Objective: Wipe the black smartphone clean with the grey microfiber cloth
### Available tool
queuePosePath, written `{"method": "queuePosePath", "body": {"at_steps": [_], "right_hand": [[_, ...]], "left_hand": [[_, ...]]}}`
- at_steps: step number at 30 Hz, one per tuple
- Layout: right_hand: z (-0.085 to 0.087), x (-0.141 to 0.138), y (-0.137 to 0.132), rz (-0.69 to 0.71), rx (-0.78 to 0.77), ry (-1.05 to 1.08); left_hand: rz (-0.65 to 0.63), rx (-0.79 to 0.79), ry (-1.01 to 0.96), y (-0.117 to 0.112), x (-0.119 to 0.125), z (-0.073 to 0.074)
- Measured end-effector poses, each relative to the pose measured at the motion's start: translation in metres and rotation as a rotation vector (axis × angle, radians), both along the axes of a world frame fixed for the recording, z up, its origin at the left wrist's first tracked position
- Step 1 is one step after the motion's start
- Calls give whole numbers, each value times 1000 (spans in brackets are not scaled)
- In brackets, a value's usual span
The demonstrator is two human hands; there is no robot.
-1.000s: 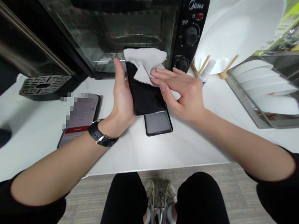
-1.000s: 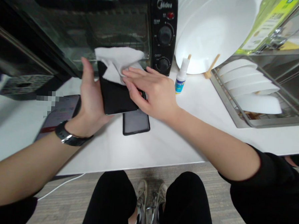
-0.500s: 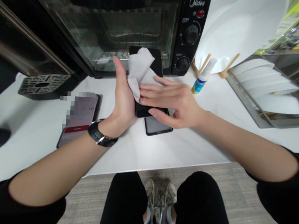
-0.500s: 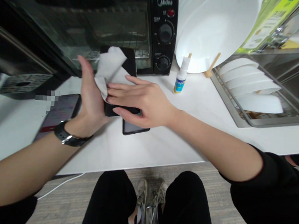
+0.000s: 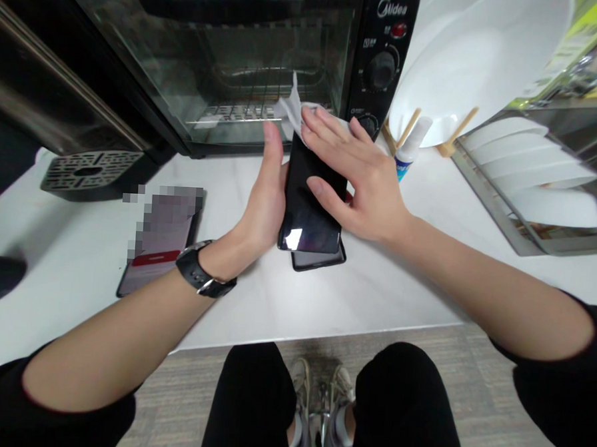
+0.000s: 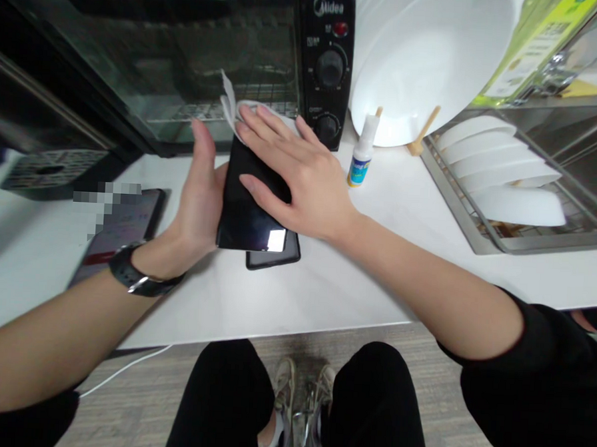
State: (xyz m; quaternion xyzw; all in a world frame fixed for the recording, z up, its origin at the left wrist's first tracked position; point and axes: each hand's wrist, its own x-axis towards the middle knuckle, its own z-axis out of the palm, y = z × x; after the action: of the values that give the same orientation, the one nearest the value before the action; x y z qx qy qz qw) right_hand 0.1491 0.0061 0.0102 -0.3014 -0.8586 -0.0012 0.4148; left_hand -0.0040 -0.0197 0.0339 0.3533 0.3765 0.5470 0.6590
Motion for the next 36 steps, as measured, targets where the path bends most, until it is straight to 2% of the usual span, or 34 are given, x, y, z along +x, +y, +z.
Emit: {"method": "queuePosePath", "body": {"at_steps": [6,8,10,13,16,18,24,29,31,33,36], "right_hand": [[-7,-4,-5,328,147,-71],[-8,-4,-6,373,168,-55],[-8,-4,-5,339,153,-40],[-6,-1,-1,167,88,-1],[-5,2,4,-13,36,53],[-5,3,7,-45,11,56],[-6,2,7,76,-44,-60],[-7,-1,0,319,68,-75],[-8,-1,-1,377,97,-80],[-9,-1,-1,352,104,-66],[-9,0,2,178,51,-10]], "left_hand": [[30,63,60,13,-15,2],[41,54,95,16,-19,2],[30,60,94,16,-19,1],[-33,74,46,11,-14,-3],[-115,-13,23,3,-6,-5],[-138,-70,20,-1,-2,-4],[-74,-49,-17,3,-6,-4],[50,34,-13,14,-16,-9],[74,48,7,16,-18,-9],[83,85,28,17,-18,-8],[63,120,29,14,-15,-5]]}}
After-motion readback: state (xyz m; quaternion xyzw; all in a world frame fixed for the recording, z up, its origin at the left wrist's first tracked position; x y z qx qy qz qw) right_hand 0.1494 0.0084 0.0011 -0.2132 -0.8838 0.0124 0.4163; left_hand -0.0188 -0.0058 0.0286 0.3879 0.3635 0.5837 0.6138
